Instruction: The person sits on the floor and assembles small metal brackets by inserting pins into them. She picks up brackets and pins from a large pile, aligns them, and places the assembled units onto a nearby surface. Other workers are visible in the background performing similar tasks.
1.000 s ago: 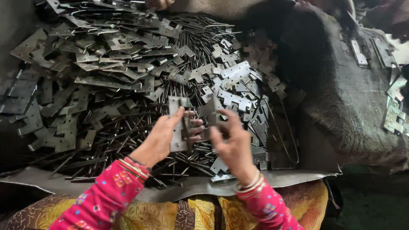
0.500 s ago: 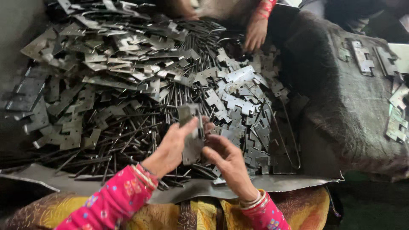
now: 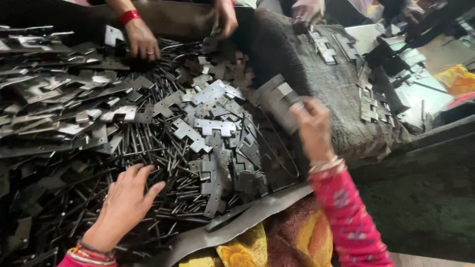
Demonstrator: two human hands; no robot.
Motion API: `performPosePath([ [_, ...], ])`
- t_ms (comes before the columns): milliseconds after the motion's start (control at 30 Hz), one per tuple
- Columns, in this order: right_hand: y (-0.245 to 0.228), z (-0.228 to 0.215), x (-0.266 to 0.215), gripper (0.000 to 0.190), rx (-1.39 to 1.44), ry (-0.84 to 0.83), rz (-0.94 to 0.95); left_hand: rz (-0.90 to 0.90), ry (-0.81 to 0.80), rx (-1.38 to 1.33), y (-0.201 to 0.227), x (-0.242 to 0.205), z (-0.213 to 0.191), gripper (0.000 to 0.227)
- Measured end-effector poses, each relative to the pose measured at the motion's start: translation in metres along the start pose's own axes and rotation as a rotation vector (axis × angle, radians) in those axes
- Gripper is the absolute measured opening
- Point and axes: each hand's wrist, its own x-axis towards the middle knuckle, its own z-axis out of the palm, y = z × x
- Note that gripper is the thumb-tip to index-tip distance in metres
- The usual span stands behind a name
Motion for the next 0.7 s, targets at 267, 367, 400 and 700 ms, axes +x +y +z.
performPosePath([
  [267, 0.129, -0.149, 0.159, 0.029, -0.737, 0.401, -0.083, 0.070, -0.027, 0.241, -0.003, 0.005, 0.015, 0.055],
  [367, 0.135, -0.149, 0.146, 0.047, -1.215, 0.514, -0.263, 0.079, -0.002, 0.261, -0.001, 0.009, 0.015, 0.054],
  [400, 0.127, -0.143, 0.135, 0.055, -1.396, 0.603, -0.392, 0.082, 0.002, 0.268, 0.000, 0.011, 0.014, 0.055],
  [700, 0.031, 0.007, -0.044, 0.029, -0.801, -0.288, -0.514, 0.120, -0.037, 0.302, 0.010, 0.007, 0.002, 0.044],
])
